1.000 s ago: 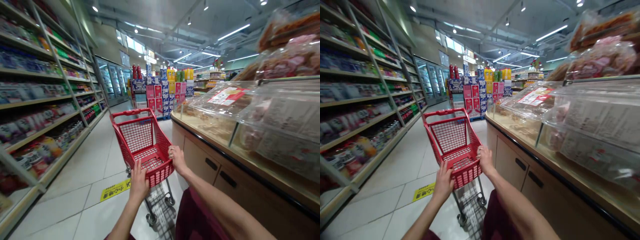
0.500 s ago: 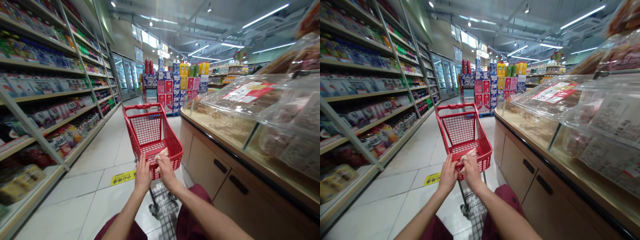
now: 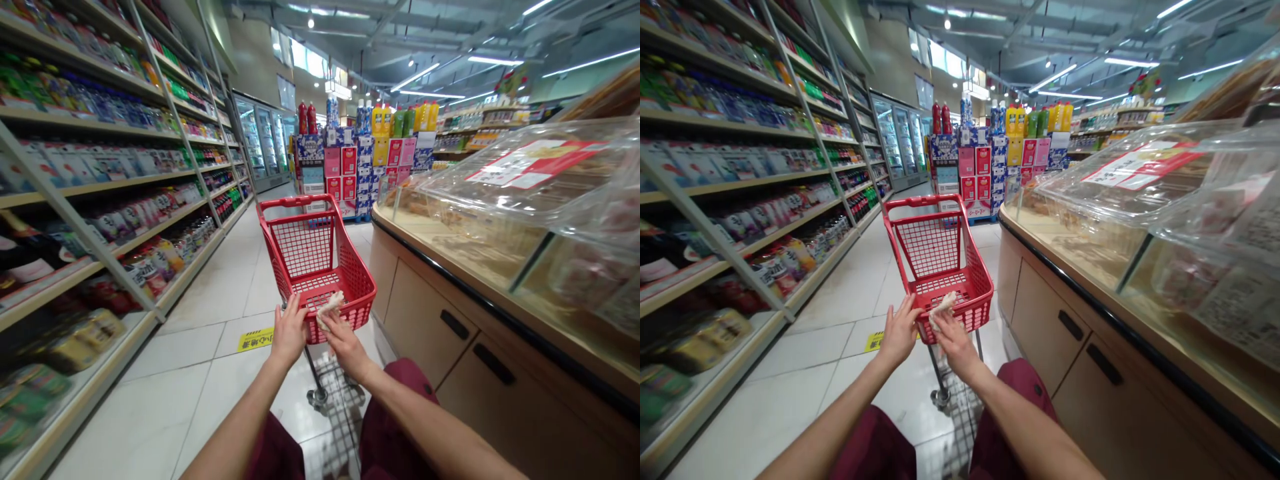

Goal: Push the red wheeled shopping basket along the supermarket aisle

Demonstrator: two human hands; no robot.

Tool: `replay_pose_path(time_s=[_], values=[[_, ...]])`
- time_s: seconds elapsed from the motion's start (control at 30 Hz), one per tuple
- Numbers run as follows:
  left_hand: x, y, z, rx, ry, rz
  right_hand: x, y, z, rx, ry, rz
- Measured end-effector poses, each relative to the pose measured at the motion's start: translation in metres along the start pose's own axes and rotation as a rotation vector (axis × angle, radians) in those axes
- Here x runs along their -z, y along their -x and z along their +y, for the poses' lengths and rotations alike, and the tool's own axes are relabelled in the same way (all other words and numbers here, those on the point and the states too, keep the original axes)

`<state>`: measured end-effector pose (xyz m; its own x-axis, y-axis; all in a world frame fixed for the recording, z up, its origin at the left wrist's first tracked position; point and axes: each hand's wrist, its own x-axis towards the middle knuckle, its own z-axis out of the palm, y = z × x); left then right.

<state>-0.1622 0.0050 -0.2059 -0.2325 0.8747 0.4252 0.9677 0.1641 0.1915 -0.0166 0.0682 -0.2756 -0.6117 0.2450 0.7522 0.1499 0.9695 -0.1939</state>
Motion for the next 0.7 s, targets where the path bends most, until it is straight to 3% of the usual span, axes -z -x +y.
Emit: replay_pose_path(time_s=[0.07, 0.13, 0.3, 0.4, 0.47, 0.53, 0.63, 0.7], values=[[0.003, 0.000, -0.003, 0.029, 0.013, -0.017, 0.002, 0.005, -0.001, 0.033, -0.032, -0.086], [0.006, -0.001, -0.004, 0.050, 0.038, -0.026, 0.007, 0.002, -0.002, 0.003, -0.043, -0.083], [0.011, 0.000, -0.003, 0.126, 0.274, 0.020, 0.024, -0.032, -0.018, -0.159, -0.117, 0.197], [0.012, 0.010, 0.008, 0.188, 0.639, 0.079, 0.030, -0.039, -0.025, -0.315, -0.356, 0.221], [0.009, 0.019, 0.023, 0.253, 0.953, 0.005, 0.030, -0.039, -0.027, -0.444, -0.549, 0.224], [0.004, 0.027, 0.042, 0.407, 1.238, -0.071, 0.028, -0.040, -0.027, -0.609, -0.640, 0.309], [0.000, 0.032, 0.066, 0.695, 1.607, -0.058, 0.022, -0.044, -0.031, -0.773, -0.498, 0.459], [0.005, 0.031, 0.073, 0.811, 1.826, -0.048, 0.018, -0.041, -0.036, -0.682, -0.312, 0.437]])
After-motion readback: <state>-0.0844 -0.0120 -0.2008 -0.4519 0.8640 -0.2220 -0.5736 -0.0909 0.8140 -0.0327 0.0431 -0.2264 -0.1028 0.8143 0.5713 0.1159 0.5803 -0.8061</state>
